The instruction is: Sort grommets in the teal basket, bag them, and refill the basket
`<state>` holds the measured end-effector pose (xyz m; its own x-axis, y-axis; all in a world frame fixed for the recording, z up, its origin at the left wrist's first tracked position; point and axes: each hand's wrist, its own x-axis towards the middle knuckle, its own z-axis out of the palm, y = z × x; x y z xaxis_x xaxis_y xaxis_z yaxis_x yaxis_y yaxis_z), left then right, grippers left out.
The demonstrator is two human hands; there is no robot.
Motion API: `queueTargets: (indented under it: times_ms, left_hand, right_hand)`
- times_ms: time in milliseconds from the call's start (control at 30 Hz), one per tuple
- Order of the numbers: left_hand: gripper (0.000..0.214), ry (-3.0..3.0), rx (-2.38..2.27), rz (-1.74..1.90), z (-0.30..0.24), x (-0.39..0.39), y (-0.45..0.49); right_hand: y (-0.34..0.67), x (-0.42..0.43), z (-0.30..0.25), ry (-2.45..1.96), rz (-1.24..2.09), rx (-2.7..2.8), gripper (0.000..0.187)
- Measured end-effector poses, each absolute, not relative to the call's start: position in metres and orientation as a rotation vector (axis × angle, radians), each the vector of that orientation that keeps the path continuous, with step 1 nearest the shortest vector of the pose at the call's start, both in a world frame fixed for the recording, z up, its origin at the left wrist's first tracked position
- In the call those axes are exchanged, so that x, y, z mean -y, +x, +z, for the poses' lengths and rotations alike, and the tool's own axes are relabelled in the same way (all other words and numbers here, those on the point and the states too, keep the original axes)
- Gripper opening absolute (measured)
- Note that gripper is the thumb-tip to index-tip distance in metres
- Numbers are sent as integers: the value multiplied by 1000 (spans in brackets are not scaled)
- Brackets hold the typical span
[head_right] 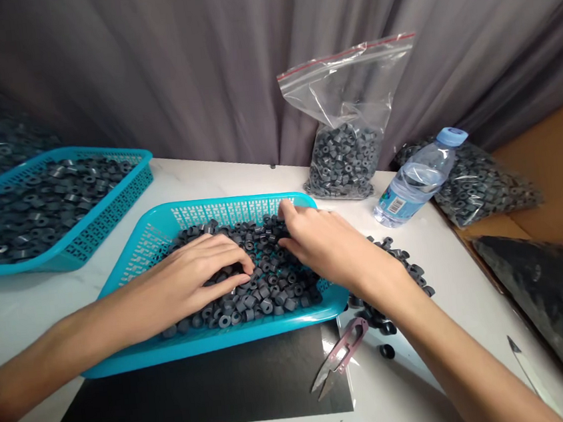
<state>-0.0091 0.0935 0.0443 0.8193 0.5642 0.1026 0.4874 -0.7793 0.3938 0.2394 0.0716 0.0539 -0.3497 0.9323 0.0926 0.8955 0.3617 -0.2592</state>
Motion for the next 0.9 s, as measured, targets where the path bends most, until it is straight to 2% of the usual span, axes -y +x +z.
queueTargets:
  times_ms: [67,200,400,633,733,833,900]
  left_hand:
    - [11,2654,-793,299,43,-94,-10]
    - [10,2676,-776,287,42,-93,-12]
    - [2,2698,-782,284,44,-92,-11]
    - [20,2577,-882,328,49,-94,-13]
    - [9,2449,-906,411,49,-95,-12]
    - [16,2369,-880,538,49,-98,-10]
    - [12,2321,-863,611,49,-100,-8]
  right_hand:
    - [234,-72,51,-1525,366,2375,34]
    - [220,-70,43,-1210,638,2496,15]
    - [214,-71,33,-1121,665,2520,11]
    - [220,-72,50,-1129,773,2354,14]
    - [217,-71,51,-1111,792,2254,16]
    - [215,-72,49,-1085,758,2200,19]
    - [214,-72,49,-1091,724,2173,19]
